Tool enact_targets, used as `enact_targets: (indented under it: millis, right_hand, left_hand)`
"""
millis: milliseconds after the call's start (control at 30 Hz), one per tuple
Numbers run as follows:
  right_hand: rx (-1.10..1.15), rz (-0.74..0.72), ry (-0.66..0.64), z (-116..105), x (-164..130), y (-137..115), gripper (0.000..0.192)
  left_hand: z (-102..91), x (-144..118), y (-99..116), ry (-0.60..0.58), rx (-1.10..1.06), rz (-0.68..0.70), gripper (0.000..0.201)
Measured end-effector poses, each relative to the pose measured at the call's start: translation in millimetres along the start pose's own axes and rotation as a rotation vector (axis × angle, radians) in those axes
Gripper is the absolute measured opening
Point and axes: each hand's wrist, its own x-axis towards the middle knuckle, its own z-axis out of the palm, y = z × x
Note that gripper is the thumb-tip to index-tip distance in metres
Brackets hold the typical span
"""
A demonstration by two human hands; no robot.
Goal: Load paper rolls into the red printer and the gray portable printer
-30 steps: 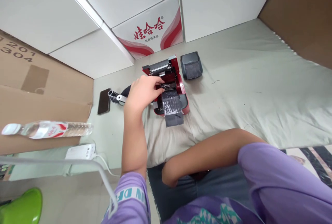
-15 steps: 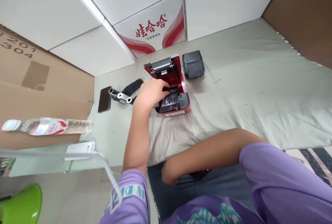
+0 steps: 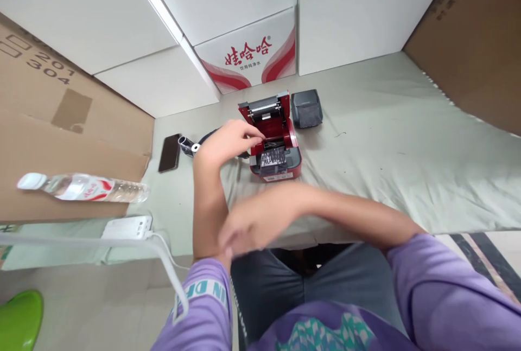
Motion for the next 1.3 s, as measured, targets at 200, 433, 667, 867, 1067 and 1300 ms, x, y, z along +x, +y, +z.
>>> enact_targets:
  millis: [200, 433, 667, 867, 1067, 1300]
  right_hand:
    - [-0.396, 0.224, 1.463, -116.4, -84.6, 38.9, 0.025]
    - [-0.090, 0.189, 1.379, -95.2, -107.0, 113.9, 0.054]
    - [-0.066, 0.181, 1.336, -69.7, -115.4, 108.7, 0.031]
    - [0.020, 0.301, 1.294, -64.3, -111.5, 122.6, 0.079]
    - [0.052, 0.340, 1.322, -63.3, -108.9, 124.7, 0.084]
    - [0.029, 0.326, 1.341, -61.3, -105.8, 122.2, 0.082]
  left_hand:
    - [-20.8, -6.8, -26.0, 0.400, -0.227, -0.201, 0.029]
    - [45.1, 39.5, -52.8, 0.529, -0.778, -0.038, 0.042]
    - [104.2, 27.5, -65.3, 0.598, -1.074, 0.033, 0.049]
    - [113.3, 21.3, -47.8, 0.580, -1.272, -0.036, 0.064]
    - [109.4, 19.4, -43.5, 0.554, -1.274, -0.070, 0.061]
    - [111.6, 19.4, -48.5, 0.538, -1.267, -0.020, 0.069]
